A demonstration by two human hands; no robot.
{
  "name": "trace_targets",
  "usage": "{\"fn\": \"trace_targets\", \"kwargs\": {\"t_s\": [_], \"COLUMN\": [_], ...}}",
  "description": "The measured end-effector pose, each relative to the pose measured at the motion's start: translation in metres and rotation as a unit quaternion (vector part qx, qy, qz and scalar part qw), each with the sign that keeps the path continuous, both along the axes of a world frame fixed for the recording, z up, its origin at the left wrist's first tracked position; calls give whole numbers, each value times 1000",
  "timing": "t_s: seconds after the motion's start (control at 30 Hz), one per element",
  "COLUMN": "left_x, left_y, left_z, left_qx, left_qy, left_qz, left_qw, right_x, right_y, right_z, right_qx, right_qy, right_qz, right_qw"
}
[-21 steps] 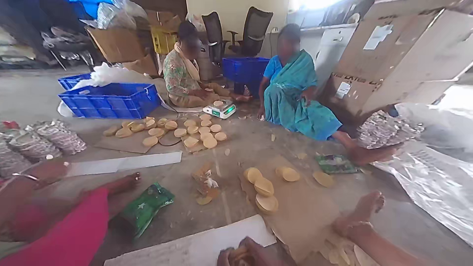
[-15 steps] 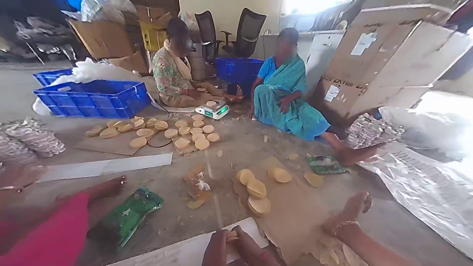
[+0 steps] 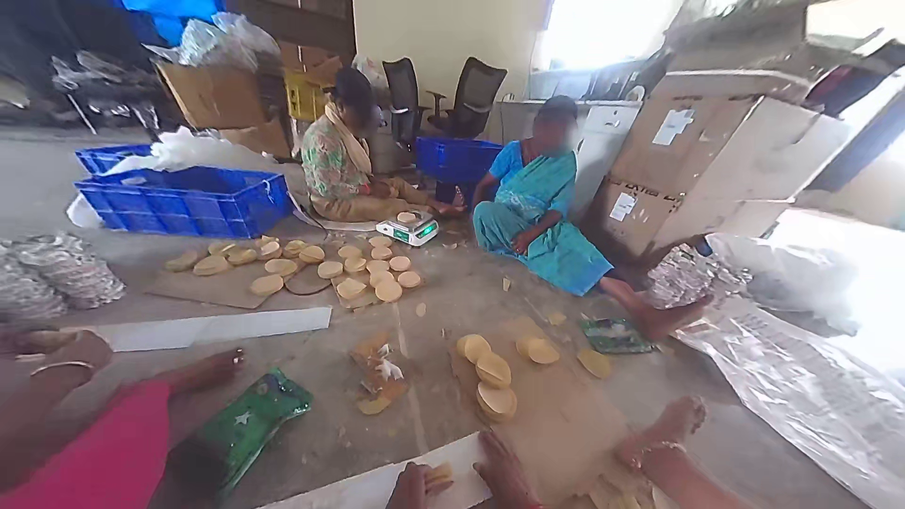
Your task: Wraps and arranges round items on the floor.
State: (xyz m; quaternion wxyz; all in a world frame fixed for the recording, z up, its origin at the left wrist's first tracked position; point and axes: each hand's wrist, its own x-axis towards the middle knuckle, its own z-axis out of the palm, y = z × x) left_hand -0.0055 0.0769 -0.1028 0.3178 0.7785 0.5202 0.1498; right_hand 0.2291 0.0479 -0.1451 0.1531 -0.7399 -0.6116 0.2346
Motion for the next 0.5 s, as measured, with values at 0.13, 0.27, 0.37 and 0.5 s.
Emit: {"fn": "trace_targets", "kwargs": {"t_s": [0.13,0.27,0.37,0.5], "left_x": [-2,4,8,10], "left_y": [-4,-2,-3,-1], "left_z": [1,-1,-2,4], "left_qx": [3,22,19,-13], "left_qy": [-8,-12,-7,20], "left_qz": [7,-2,7,-2], "left_qw": [1000,1000,1000,1000], "right_x": [-3,-24,-31,-32], "right_y": [-5,-24,-23,-16], "right_z": [1,4,3,10], "right_qx": [-2,-8,8,-3], "right_qy": [-57,-110,-101,-96], "right_qz": [-44,-122,-152,-145], "right_qw": [997,986,983,985]}}
